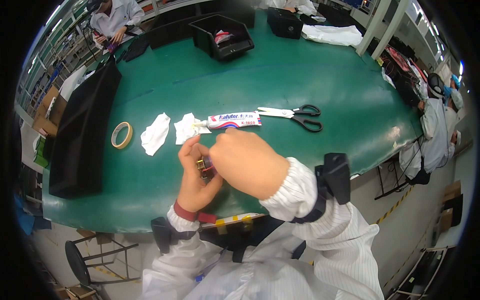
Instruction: The person assembles an electronics battery pack by attaching a circuit board to multiple battery cells, using adhesive tape and glue to secure the components together.
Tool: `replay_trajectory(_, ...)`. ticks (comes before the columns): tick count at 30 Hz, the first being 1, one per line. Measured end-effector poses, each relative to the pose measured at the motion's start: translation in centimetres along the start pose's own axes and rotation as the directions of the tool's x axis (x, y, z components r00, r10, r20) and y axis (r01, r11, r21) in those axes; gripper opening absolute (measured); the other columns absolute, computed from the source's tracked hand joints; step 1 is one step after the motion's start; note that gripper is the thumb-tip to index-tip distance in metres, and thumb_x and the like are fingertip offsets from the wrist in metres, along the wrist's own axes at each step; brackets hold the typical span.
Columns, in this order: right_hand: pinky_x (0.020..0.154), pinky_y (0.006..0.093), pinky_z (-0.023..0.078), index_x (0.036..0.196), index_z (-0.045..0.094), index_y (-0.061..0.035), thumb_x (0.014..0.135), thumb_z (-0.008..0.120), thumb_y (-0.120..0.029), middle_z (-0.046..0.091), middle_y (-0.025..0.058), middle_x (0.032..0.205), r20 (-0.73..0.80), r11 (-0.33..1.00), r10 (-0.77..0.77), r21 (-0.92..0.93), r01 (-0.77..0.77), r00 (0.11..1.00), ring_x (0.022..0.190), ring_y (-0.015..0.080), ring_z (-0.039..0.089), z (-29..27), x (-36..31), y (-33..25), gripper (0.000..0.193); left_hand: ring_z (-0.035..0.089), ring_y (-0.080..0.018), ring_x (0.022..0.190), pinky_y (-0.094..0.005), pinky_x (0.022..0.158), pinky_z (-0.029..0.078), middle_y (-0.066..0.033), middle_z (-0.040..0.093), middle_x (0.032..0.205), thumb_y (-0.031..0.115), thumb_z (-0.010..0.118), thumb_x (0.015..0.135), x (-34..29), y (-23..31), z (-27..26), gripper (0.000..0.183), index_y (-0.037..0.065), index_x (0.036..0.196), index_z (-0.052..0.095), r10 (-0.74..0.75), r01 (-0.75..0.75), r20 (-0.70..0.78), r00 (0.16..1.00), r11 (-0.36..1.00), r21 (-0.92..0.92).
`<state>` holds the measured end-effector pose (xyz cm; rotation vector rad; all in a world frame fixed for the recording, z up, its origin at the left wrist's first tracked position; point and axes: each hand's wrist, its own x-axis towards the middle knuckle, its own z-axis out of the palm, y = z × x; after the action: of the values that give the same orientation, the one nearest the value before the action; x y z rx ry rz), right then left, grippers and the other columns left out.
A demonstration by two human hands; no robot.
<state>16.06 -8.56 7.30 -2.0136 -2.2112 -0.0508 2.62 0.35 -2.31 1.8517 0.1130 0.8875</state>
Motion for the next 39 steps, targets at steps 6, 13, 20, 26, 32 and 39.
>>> replay_trajectory(6, 0.061, 0.0385, 0.05, 0.073, 0.066, -0.0015, 0.065, 0.073, -0.006, 0.061, 0.0112, 0.074, -0.057, 0.992, 0.009, 0.129, -0.001, 0.998, 0.075, 0.0289, 0.062, 1.4, -0.3, 1.5, 0.012, 0.05, -0.0291, 0.113, -0.0411, 0.098, 0.039, -0.0183, 0.042, 0.123, 0.0, 0.072, 0.072, -0.5, 0.4, -1.4, 0.093, 0.007, 0.142, 0.012, 0.03, -0.028, 0.051, 0.998, 0.998, -0.048)
replay_trajectory(13, 0.052, 0.0293, 0.043, 0.082, 0.066, 0.0032, 0.071, 0.082, -0.021, 0.059, 0.0081, 0.065, -0.108, 0.63, 0.475, 0.735, -0.252, 0.873, 0.054, 0.0159, 0.052, 4.0, -5.5, 3.0, 0.031, 0.053, -0.0282, 0.116, -0.0404, 0.097, 0.043, -0.0154, 0.053, 0.126, 0.014, 0.085, 0.069, -2.1, 0.8, -2.1, 0.091, 0.008, 0.139, 0.028, -0.265, 0.265, 0.016, 0.964, 0.964, 0.019)
replay_trajectory(20, 0.057, 0.028, 0.045, 0.091, 0.069, 0.0027, 0.075, 0.079, -0.011, 0.064, 0.007, 0.072, -0.059, 0.221, 0.607, 0.97, -0.097, 0.792, 0.062, 0.0131, 0.056, 9.9, -8.7, 2.1, 0.024, 0.066, -0.0209, 0.082, -0.0297, 0.074, 0.051, -0.0119, 0.068, 0.092, 0.004, 0.078, 0.074, -1.6, 2.4, 0.0, 0.032, 0.001, 0.101, 0.062, -0.278, 0.278, -0.038, 0.96, 0.922, 0.269)
replay_trajectory(26, 0.066, 0.0323, 0.049, 0.098, 0.07, -0.0002, 0.072, 0.079, -0.012, 0.067, 0.0121, 0.084, -0.161, 0.547, 0.516, 0.817, -0.179, 0.841, 0.07, 0.0246, 0.06, 8.4, -9.4, 2.8, 0.03, 0.066, -0.0194, 0.082, -0.029, 0.075, 0.051, -0.0122, 0.068, 0.092, 0.002, 0.078, 0.073, -1.9, 1.7, 0.4, 0.035, 0.0, 0.103, 0.061, -0.299, 0.308, -0.072, 0.951, 0.915, 0.259)
replay_trajectory(32, 0.077, 0.0334, 0.049, 0.114, 0.064, -0.0017, 0.074, 0.077, -0.012, 0.068, 0.0113, 0.1, -0.209, 0.556, 0.549, 0.814, -0.167, 0.809, 0.087, 0.025, 0.06, 8.0, -10.4, 2.4, 0.044, 0.067, -0.0204, 0.09, -0.0299, 0.079, 0.051, -0.0125, 0.069, 0.098, 0.001, 0.079, 0.073, -2.2, 1.7, 0.2, 0.049, 0.001, 0.115, 0.054, -0.3, 0.298, -0.03, 0.953, 0.925, 0.234)
replay_trajectory(39, 0.073, 0.0314, 0.048, 0.108, 0.065, -0.0012, 0.078, 0.072, -0.006, 0.068, 0.0104, 0.099, -0.238, 0.594, 0.609, 0.769, -0.235, 0.756, 0.083, 0.0225, 0.06, 6.2, -13.1, 1.8, 0.032, 0.066, -0.0234, 0.099, -0.0323, 0.085, 0.05, -0.0153, 0.068, 0.105, 0.005, 0.078, 0.074, -2.5, 1.7, -0.5, 0.056, 0.002, 0.122, 0.049, -0.367, 0.351, 0.021, 0.93, 0.904, 0.244)
